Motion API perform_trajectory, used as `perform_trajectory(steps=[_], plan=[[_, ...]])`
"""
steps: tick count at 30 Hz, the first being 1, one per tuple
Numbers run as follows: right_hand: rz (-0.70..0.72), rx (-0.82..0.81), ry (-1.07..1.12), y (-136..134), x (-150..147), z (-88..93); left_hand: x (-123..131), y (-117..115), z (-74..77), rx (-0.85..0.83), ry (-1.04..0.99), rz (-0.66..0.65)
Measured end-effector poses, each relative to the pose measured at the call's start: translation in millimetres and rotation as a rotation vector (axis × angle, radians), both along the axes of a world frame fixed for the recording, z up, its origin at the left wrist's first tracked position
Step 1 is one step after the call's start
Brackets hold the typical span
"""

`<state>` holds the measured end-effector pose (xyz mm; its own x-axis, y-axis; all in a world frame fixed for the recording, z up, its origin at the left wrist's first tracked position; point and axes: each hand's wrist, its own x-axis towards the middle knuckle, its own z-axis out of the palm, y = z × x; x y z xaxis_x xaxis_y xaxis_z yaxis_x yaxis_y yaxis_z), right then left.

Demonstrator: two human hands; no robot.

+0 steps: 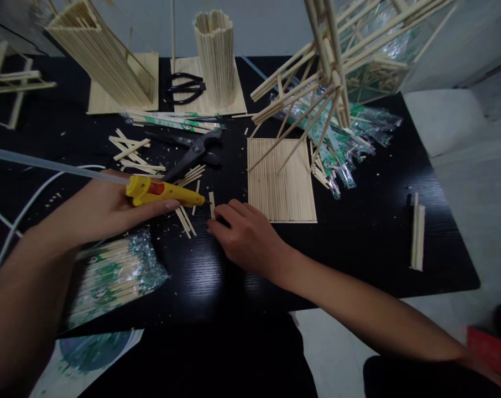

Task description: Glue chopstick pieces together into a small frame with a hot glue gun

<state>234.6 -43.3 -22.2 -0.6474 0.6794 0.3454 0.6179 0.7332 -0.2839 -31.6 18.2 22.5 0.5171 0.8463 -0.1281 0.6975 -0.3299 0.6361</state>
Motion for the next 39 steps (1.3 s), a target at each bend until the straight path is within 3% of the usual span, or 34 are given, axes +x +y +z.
perform_trajectory(steps=[9, 20, 29, 39], plan=[[-0.006, -0.001, 0.006, -0.9, 0.4, -1.5, 0.9, 0.2, -0.3, -0.012, 0.0, 0.039], [-0.011, -0.007, 0.009, -1.7, -0.3, -0.7, 2.5, 0.0, -0.6, -0.02, -0.055, -0.075], [-0.018, -0.01, -0.003, -1.8, -0.1, -2.3, 4.3, 0.3, 0.2, 0.064, 0.0, -0.017], [-0.019, -0.013, 0.007, -1.7, -0.6, -2.1, 1.3, 0.4, -2.6, -0.011, -0.025, -0.009]])
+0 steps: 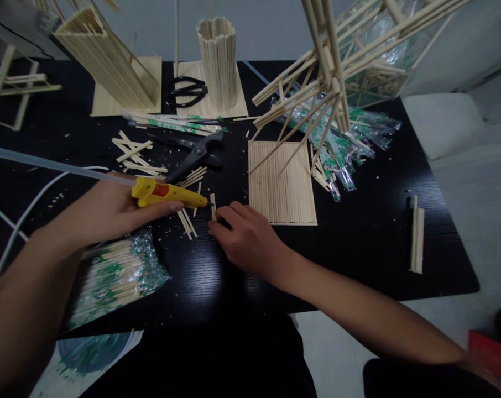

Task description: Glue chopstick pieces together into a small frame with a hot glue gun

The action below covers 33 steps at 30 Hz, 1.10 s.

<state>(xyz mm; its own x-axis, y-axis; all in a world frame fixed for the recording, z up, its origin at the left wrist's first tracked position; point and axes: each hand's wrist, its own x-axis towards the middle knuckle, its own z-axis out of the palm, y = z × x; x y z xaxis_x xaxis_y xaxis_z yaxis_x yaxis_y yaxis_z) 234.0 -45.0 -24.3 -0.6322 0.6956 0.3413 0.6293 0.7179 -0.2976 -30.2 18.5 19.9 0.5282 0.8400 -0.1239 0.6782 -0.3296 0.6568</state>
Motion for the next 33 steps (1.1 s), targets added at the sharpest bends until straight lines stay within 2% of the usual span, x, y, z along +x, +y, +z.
perform_trajectory(steps=[7, 14, 21, 33], plan=[[0.001, 0.023, 0.005, 0.9, -0.3, 1.0, 1.4, -0.2, 3.1, 0.132, 0.086, 0.066], [0.007, 0.009, 0.001, 0.2, 0.4, 1.0, 1.6, 0.1, 2.2, 0.048, 0.003, 0.034], [0.006, 0.021, -0.001, 0.7, 0.0, 1.0, 2.7, 0.6, 2.2, 0.114, 0.083, 0.083], [0.002, 0.009, -0.002, 0.1, 0.1, 0.0, 3.9, -0.1, 2.7, 0.083, 0.105, 0.029]])
